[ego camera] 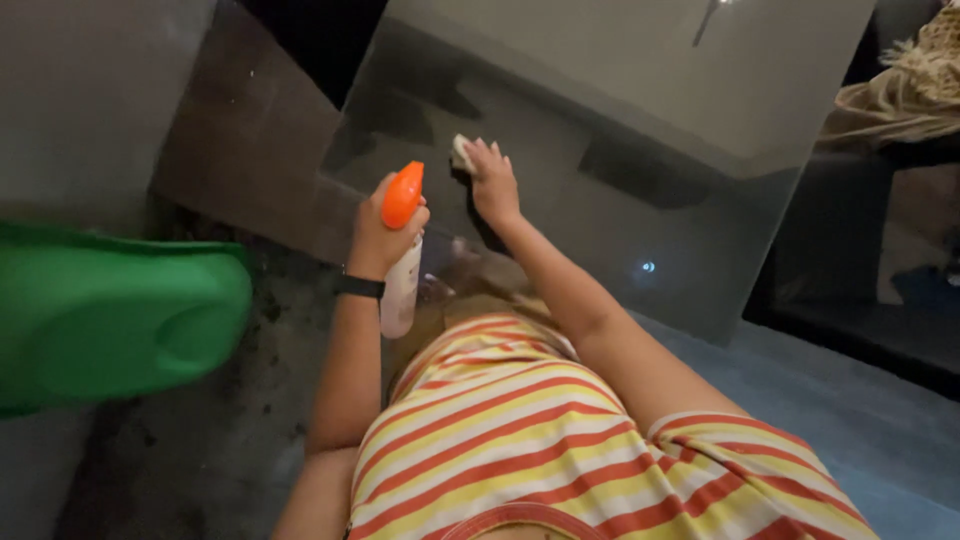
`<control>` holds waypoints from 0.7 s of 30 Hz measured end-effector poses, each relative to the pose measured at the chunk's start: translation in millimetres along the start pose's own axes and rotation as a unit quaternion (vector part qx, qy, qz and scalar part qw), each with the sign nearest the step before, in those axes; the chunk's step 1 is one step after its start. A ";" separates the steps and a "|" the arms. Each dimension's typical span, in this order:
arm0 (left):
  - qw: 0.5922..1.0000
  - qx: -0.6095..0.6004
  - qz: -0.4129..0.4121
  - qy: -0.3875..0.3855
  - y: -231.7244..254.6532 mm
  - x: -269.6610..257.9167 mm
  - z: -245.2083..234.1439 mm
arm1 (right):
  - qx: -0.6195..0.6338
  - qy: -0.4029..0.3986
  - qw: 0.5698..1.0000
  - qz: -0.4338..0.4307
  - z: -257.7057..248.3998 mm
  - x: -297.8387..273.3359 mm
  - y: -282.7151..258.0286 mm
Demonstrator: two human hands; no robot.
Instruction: Wiping a dark table surface with a cleaning spray and a cloth.
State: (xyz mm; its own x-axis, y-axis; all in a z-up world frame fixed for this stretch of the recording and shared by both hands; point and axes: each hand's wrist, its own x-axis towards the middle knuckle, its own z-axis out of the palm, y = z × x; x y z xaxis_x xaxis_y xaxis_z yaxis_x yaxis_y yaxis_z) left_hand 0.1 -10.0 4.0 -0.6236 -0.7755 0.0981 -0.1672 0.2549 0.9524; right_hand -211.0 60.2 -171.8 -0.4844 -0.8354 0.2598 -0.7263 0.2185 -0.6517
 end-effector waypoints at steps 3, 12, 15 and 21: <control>0.995 -0.030 -0.095 -0.013 1.4 11.9 5.8 | -0.092 -0.006 0.994 -0.058 17.2 -9.9 -10.9; 0.999 0.025 0.045 -0.014 1.0 67.5 -0.7 | 0.176 -0.246 0.951 -0.066 41.1 -40.2 -69.0; 0.994 0.031 -0.086 -0.051 15.2 102.5 -3.6 | 0.378 -0.243 0.880 0.155 32.5 2.0 -49.2; 0.996 0.013 -0.021 -0.082 23.1 188.3 17.1 | 0.422 -0.001 0.884 0.200 -33.6 132.3 -2.2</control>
State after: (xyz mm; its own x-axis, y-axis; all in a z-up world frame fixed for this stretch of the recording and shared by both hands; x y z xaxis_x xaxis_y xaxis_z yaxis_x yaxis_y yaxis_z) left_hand -134.2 -140.2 39.5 -0.7318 -0.6815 0.0076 -0.2142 0.2406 0.9467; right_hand -289.9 -33.8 -112.0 -0.6189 -0.7774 -0.1124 0.1255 0.0434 -0.9911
